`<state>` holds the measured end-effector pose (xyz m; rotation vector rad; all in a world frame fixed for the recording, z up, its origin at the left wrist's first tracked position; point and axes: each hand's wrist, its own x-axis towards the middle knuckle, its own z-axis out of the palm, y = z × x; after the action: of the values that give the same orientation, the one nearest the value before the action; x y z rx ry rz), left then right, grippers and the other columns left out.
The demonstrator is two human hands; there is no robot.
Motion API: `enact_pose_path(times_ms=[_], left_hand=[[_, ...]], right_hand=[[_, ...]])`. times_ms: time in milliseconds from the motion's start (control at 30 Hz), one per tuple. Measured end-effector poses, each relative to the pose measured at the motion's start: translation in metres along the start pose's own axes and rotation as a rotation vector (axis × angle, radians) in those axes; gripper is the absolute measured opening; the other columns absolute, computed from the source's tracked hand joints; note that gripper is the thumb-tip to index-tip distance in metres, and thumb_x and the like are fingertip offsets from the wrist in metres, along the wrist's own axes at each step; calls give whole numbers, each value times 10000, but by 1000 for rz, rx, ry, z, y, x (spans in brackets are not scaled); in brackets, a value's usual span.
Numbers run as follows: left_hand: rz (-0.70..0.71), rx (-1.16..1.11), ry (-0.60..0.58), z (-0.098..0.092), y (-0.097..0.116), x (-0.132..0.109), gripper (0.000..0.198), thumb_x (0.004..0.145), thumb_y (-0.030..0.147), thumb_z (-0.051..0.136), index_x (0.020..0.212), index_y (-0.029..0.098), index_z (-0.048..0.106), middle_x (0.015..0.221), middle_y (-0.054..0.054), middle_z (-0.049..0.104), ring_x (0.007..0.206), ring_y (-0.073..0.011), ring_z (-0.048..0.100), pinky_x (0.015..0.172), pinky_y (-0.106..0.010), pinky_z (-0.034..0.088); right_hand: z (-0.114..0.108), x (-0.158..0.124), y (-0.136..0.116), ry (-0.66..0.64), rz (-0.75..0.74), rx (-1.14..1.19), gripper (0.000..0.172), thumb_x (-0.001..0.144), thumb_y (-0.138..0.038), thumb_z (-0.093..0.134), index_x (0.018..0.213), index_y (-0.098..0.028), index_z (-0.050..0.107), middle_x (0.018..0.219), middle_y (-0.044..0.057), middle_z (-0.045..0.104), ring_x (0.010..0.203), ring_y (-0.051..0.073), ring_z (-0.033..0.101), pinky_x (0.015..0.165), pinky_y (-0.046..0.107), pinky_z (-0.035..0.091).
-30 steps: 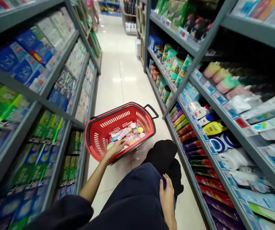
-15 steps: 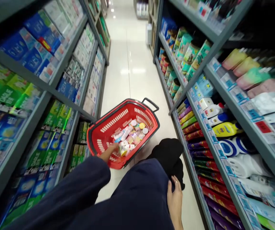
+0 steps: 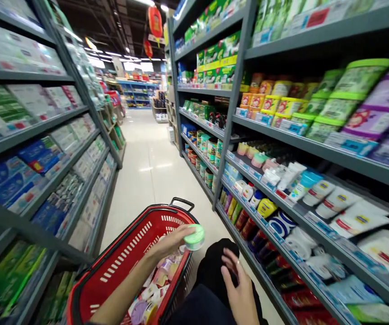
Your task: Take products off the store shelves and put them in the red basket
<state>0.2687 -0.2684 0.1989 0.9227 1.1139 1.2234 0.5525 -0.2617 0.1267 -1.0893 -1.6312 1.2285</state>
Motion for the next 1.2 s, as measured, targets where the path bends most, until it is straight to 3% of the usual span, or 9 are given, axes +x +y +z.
enact_pose_path(times_ms=[100,167,300,367,467,633,733,933,1200], left_hand=[[-69,-133,-321,75,22,28,537,891,676,705,914,141,740,741,-37,686,550,-98,575,515,-222,465],[-96,-151,-464,112,39,35,572,921,716,642,917,150,728,709,-18,658,514,-81,536,555,-229,513],[-105,-153,-668,151,70,43,599,843,716,751,1029,150,694,714,-1,653,572,-107,599,651,-275,588],[-81,-138,-718,162,78,48,575,845,611,816,1151,144,678,767,-7,671,629,-113,628,691,-278,592],[-8,-76,-673,177,78,49,583,864,532,830,1257,134,666,854,-25,693,733,-123,667,784,-292,595],[134,-85,-499,204,59,46,644,752,537,915,1192,150,648,1226,-124,706,1107,-230,688,993,-380,573],[221,-72,-426,212,48,47,704,677,554,955,1156,177,604,1205,-121,709,1116,-239,684,992,-369,559],[251,-26,-417,209,48,48,636,809,606,832,1231,197,587,1266,-126,687,1132,-230,684,1053,-372,532],[272,-1,-550,222,40,48,736,795,582,838,1367,225,541,1385,-165,678,1313,-305,662,1158,-442,522]], right_hand=[[-14,12,-73,93,-169,-2,684,975,-450,704,1601,-304,469,1630,116,522,1438,308,587,1231,545,474],[-25,14,-106,237,-239,-41,605,969,-447,725,1522,-261,565,1575,129,577,1417,303,595,1244,542,452],[-57,17,-139,476,-256,139,595,934,-549,750,1400,-194,646,1363,142,723,1257,284,692,1146,494,541],[-72,16,-145,519,-251,238,625,900,-584,779,1370,-191,657,1334,139,738,1244,279,701,1103,453,572],[-85,11,-149,559,-258,278,648,882,-588,798,1376,-194,653,1367,141,725,1269,282,696,1104,438,576],[-85,0,-145,552,-228,268,712,968,-592,696,1547,-210,534,1471,134,668,1334,282,664,1165,448,532],[-85,-1,-140,510,-247,278,785,937,-580,745,1584,-208,502,1513,133,638,1355,285,649,1179,431,518],[-93,2,-135,508,-192,318,768,951,-589,724,1587,-224,494,1468,140,672,1353,288,654,1196,460,505],[-104,-22,-131,493,-268,293,800,898,-584,790,1573,-256,514,1523,130,628,1431,296,591,1236,489,458]])
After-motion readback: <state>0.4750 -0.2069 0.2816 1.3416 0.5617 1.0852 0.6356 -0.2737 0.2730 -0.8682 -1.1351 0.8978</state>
